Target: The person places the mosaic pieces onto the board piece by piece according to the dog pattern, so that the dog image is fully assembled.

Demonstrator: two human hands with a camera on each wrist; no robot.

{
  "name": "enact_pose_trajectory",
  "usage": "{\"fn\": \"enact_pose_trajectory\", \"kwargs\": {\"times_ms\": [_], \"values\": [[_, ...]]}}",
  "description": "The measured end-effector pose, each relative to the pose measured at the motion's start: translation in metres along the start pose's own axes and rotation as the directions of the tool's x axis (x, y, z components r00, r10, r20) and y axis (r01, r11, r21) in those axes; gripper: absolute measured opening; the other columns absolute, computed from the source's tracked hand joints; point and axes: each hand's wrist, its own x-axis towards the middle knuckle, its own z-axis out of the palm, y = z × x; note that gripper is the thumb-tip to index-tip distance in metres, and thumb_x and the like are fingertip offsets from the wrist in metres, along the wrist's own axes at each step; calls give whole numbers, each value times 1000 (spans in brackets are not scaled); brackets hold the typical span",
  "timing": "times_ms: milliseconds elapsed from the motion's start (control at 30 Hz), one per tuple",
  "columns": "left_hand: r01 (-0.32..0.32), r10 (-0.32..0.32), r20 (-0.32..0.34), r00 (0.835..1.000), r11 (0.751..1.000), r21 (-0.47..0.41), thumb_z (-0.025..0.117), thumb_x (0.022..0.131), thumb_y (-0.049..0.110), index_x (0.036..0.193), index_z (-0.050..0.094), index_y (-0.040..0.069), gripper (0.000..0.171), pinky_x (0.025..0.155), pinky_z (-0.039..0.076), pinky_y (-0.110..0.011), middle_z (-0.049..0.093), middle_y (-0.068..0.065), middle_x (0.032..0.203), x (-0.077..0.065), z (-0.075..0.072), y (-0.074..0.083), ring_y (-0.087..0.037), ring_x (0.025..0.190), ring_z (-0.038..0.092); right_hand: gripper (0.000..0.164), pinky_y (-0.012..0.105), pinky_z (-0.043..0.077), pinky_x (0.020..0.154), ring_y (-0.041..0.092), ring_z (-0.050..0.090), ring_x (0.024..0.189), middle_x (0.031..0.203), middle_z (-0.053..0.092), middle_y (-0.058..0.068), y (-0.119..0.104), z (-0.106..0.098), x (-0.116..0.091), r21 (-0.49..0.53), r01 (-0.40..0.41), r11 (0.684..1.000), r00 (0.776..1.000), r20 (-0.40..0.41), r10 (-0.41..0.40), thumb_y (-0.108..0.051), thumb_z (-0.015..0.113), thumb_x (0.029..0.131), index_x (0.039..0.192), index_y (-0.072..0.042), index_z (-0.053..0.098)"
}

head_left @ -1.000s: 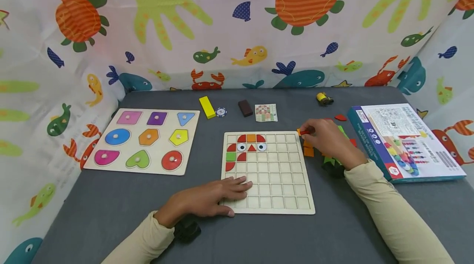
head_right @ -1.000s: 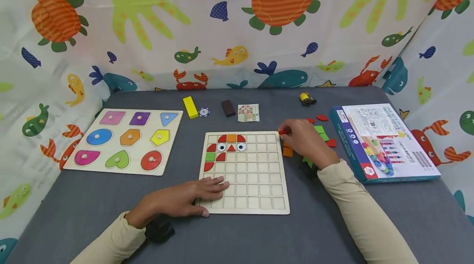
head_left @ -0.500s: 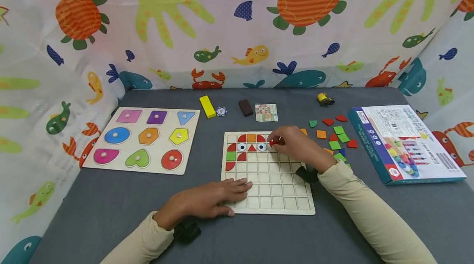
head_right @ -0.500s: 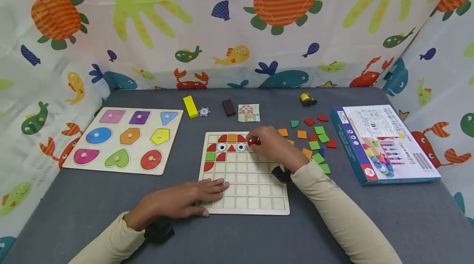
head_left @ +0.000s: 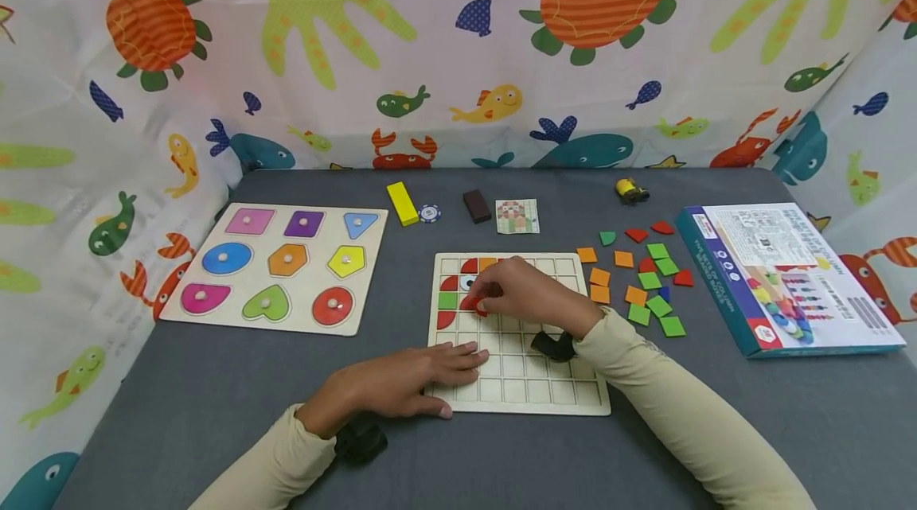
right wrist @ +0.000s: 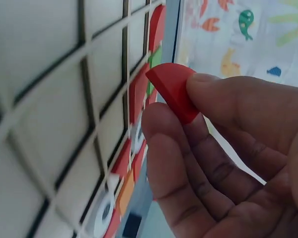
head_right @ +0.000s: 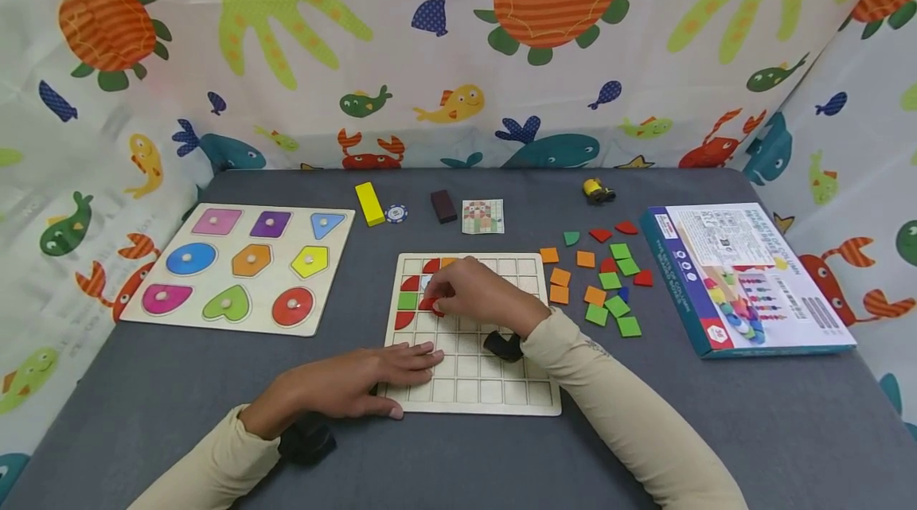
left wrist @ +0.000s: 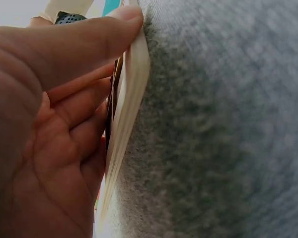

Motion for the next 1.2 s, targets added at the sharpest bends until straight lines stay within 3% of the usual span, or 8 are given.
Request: {"fn": "enact_pose_trajectory", "kwargs": {"times_ms": [200,367,667,1000,1200], "values": [[-17,17,-8,1000,1000,3,66,95,22,148,41,7,60,114,23,-37,26,-2,158,1,0,0,-19,146,16,12,25,49,71,7,56,77,91,68,-3,-4,11,10,-20,55,998,998,34,-54,-4,68,89,98,-8,75],[-37,37,-21,999,999,-3,66,94,21,147,43,6,59,114,23,-36,27,-3,158,2,0,-1,-21,146,17,12,25,49,68,8,55,72,85,66,-6,-4,17,13,-65,70,995,996,53,-67,-2,68,89,96,-8,75],[-13,12,-14,1000,1000,-18,66,94,20,147,43,7,59,114,22,-36,27,-2,158,4,0,1,-18,146,16,10,25,49,71,9,59,77,86,67,-2,-3,18,12,-155,83,984,996,58,-75,-2,70,87,94,-7,76],[-1,1,-16,1000,1000,-26,67,94,21,147,43,8,60,114,23,-36,27,-1,158,3,2,0,-17,146,16,14,27,49,72,10,57,78,91,68,-3,-1,13,7,-108,12,994,999,50,-7,-3,67,89,99,-8,74],[18,-18,-11,1000,999,-33,67,94,22,147,43,10,60,114,23,-38,27,1,157,-1,1,0,-17,146,16,18,28,48,66,10,55,73,86,64,-5,13,-6,-11,-44,-61,997,998,-21,60,-5,69,90,107,-8,73]]}}
